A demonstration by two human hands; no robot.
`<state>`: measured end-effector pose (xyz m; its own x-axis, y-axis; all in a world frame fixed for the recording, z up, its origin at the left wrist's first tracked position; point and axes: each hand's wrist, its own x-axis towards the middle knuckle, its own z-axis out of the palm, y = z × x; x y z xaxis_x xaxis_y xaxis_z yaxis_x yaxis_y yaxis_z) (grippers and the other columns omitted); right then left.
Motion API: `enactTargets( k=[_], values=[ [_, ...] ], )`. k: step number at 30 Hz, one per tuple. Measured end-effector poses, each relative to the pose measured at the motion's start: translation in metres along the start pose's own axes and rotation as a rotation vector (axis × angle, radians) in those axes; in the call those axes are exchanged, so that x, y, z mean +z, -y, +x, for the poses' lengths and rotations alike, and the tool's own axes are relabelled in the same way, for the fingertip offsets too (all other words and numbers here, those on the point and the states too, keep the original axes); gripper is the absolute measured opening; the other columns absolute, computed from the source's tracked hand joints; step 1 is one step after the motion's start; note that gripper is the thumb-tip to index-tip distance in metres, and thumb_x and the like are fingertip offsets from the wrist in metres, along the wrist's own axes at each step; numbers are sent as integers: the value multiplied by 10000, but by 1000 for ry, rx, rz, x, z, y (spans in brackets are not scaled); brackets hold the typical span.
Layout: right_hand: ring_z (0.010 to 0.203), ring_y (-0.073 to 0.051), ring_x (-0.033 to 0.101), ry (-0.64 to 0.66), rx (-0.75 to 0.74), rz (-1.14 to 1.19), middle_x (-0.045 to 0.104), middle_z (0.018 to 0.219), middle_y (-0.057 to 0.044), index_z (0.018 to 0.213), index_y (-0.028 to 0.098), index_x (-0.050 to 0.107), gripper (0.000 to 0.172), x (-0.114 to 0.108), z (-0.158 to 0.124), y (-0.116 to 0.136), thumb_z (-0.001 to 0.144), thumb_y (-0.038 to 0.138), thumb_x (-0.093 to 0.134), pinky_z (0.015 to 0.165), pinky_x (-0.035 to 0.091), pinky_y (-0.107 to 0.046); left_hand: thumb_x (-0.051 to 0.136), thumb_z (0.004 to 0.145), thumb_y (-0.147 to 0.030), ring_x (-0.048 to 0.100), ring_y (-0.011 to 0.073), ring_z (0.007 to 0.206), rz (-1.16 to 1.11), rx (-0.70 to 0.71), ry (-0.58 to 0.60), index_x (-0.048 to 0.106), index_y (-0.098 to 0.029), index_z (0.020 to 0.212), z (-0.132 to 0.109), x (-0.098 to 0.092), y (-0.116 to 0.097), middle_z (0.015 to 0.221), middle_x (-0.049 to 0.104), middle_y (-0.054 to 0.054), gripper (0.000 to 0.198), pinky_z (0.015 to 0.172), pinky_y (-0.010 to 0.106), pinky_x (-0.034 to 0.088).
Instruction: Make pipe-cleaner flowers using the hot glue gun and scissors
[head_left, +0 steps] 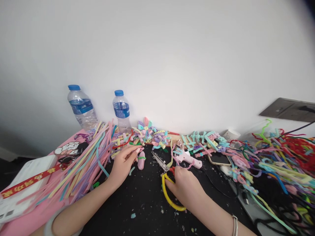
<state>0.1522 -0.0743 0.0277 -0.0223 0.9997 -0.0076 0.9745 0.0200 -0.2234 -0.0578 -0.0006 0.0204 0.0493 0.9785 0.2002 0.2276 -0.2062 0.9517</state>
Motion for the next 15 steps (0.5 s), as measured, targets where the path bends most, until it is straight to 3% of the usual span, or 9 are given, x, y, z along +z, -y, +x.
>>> enactTargets(
  k=[4,8,10,12,15],
  values=[
    [655,-261,653,151,-30,-96,657,705,-96,757,163,583,153,-17,-8,6,753,308,632,505,409,-282,563,807,-319,562,157,599,16,-17,90,631,-197,929,-5,4,1,717,641,17,186,573,258,437],
    [616,-205,620,75,-124,12,638,694,-53,766,182,565,128,-30,-8,9,807,303,570,500,381,-259,574,805,-291,571,150,555,6,30,243,587,-194,813,-11,9,5,631,618,-5,98,558,249,435],
    [609,-166,595,0,-196,189,626,744,-25,869,192,554,84,-26,-6,9,823,262,548,517,390,-246,588,796,-286,573,152,556,85,95,312,617,-195,756,-14,11,5,632,631,4,104,545,243,421],
    [614,-139,578,-29,-270,379,614,815,-13,1009,203,527,190,-15,-5,9,820,207,543,544,412,-233,591,799,-294,574,156,568,167,177,389,654,-201,715,-17,12,3,643,651,16,140,546,243,409],
    [614,-122,563,-13,-330,584,599,784,5,963,211,540,164,6,-5,9,829,124,502,560,423,-215,585,810,-295,585,164,601,226,269,487,689,-221,701,-23,14,-1,659,669,21,168,584,251,417]
  ],
)
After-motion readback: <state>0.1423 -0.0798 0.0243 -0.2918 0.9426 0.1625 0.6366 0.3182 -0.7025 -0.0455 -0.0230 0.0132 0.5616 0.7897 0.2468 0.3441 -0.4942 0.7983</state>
